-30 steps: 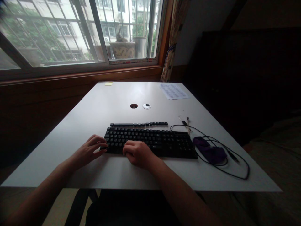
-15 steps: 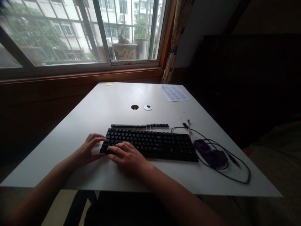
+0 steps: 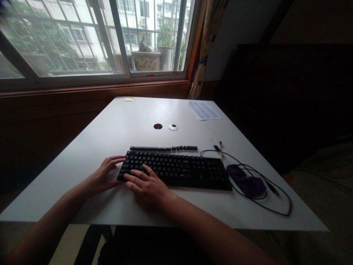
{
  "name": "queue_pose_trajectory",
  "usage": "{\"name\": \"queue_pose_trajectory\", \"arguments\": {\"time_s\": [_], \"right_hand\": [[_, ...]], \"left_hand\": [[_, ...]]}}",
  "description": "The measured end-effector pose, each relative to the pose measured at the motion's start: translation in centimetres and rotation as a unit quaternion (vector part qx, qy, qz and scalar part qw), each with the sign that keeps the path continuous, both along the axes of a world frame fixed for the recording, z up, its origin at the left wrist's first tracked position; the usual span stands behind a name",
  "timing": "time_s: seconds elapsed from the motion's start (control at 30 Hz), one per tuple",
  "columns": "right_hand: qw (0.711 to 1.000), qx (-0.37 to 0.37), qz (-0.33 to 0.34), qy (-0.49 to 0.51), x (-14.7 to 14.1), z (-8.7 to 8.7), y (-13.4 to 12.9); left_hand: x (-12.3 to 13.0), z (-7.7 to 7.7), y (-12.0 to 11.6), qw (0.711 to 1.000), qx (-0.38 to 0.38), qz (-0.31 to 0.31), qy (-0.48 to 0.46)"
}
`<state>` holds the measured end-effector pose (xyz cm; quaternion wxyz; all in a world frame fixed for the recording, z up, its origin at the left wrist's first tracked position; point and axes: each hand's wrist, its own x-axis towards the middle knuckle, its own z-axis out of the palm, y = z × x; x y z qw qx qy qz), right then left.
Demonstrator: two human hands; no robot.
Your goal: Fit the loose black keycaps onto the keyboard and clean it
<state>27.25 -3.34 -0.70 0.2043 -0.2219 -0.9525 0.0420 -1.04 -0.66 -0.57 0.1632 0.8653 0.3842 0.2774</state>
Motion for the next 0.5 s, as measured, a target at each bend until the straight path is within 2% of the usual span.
{"name": "queue_pose_trajectory", "arguments": {"time_s": [0.3, 0.43, 0.5], "right_hand": [[1.000, -0.021, 0.000, 0.013, 0.19, -0.42, 0.15], [0.998, 0.021, 0.063, -0.006, 0.39, -0.13, -0.08], [0.997, 0.036, 0.074, -0.013, 0.38, 0.05, -0.28]], "left_hand": [[0.08, 0.06, -0.07, 1.000, -0.004, 0.002, 0.003], [0.06, 0.07, -0.04, 1.000, 0.009, 0.001, 0.009], [0.05, 0.01, 0.00, 1.000, 0.015, 0.000, 0.008]]}}
